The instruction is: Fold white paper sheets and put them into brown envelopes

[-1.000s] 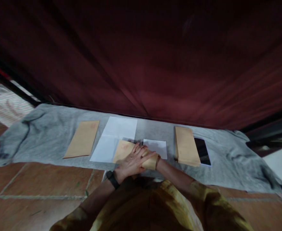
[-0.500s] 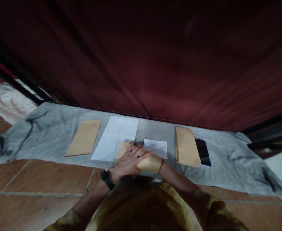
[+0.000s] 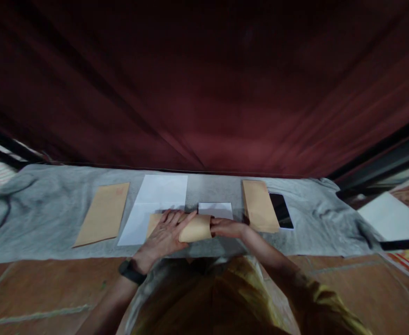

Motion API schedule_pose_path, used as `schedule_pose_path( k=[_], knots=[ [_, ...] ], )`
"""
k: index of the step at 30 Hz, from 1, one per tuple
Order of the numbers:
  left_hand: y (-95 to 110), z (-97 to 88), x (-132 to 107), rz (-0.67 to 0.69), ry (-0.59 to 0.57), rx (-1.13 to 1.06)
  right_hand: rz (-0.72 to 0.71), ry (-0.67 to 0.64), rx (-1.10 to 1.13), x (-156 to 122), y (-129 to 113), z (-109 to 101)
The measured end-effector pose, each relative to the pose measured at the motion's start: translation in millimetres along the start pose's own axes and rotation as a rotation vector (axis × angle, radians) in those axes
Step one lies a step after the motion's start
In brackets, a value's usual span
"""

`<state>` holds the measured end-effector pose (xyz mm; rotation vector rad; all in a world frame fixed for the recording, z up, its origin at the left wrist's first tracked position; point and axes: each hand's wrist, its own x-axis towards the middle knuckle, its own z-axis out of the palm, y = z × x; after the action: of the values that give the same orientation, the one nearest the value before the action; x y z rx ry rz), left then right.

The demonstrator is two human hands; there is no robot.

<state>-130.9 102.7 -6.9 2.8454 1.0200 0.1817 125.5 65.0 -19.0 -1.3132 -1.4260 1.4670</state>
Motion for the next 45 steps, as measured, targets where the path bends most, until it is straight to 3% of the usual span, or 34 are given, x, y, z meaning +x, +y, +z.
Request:
schedule_pose_path(
  k=[1, 2, 5, 8, 10, 16, 20, 28, 32, 38, 45],
  knots=[
    [-4, 1.0, -2, -0.011, 0.010, -0.003, 0.063, -0.151, 0.066, -3, 3, -9],
    [-8, 2.3, -3, -0.021, 0.019, -0.005, 0.075, -0.133, 0.138, -7, 8, -18],
    [-15, 7.1, -5, -0.051, 0.025, -0.011, 0.073, 0.157, 0.194, -17, 26, -31],
    [-17, 8.0, -1, -0.069, 0.007, -0.028, -0.010, 0.497, 0.022, -26, 44, -27],
    [-18, 5.0, 4, -0.067, -0.006, -0.046, -0.070, 0.597, -0.095, -32, 52, -20],
    [-21, -3.8, 16, -0.064, -0.011, -0.066, -0.193, 0.506, -0.487, -41, 49, -2],
    [-24, 0.7, 15, -0.087, -0.017, -0.072, -0.135, 0.466, -0.688, -39, 47, -6],
    [-32, 6.3, 5, -0.118, -0.025, -0.082, 0.036, 0.775, -0.911, -34, 63, -19],
    [-37, 6.2, 1, -0.114, 0.000, -0.073, 0.126, 0.815, -0.970, -22, 67, -14],
    [-42, 3.9, -4, -0.134, -0.006, -0.049, 0.262, 0.773, -0.960, -7, 62, -18],
    [-49, 5.8, -13, -0.149, 0.007, -0.032, 0.291, 0.790, -0.890, -6, 63, -19]
  ],
)
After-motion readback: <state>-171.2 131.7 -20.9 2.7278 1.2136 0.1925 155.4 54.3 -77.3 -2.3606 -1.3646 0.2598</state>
